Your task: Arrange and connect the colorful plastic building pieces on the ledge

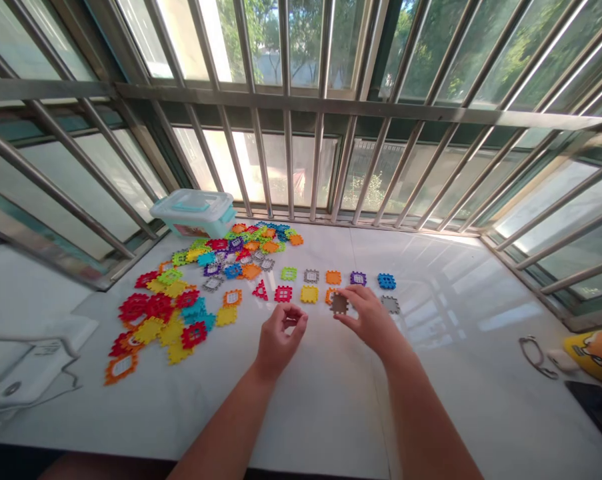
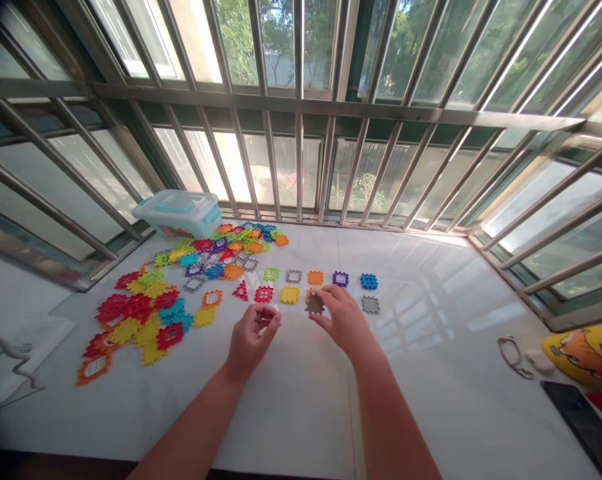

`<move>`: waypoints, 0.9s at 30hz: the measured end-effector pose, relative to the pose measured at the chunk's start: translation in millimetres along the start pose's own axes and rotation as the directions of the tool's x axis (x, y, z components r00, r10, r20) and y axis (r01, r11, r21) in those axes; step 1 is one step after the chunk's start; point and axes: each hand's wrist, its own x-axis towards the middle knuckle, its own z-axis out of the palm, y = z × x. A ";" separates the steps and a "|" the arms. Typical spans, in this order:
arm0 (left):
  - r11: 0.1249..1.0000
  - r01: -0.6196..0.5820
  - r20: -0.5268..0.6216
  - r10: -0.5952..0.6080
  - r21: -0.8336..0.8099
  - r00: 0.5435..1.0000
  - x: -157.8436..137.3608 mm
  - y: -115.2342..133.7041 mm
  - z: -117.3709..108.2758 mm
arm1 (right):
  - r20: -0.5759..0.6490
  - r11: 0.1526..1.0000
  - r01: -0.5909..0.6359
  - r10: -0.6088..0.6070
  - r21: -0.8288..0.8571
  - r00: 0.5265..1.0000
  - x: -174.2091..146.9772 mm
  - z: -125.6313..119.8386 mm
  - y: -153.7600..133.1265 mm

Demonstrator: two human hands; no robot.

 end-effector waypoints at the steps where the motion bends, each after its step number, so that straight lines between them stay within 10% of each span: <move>1: 1.000 -0.004 -0.004 0.004 0.014 1.000 0.4 -0.2 -0.7 | 0.009 0.998 -0.042 0.043 -0.038 0.999 -4.2 -12.0 14.3; 10: 0.986 -0.086 0.047 0.080 0.146 0.996 3.3 13.1 -0.7 | 0.249 0.944 -0.218 0.279 -0.248 0.927 -35.7 -75.2 123.1; 27: 0.982 -0.096 0.079 0.084 0.163 0.993 4.6 13.5 -0.9 | 0.338 0.925 -0.309 0.369 -0.221 0.866 -29.9 -72.6 136.0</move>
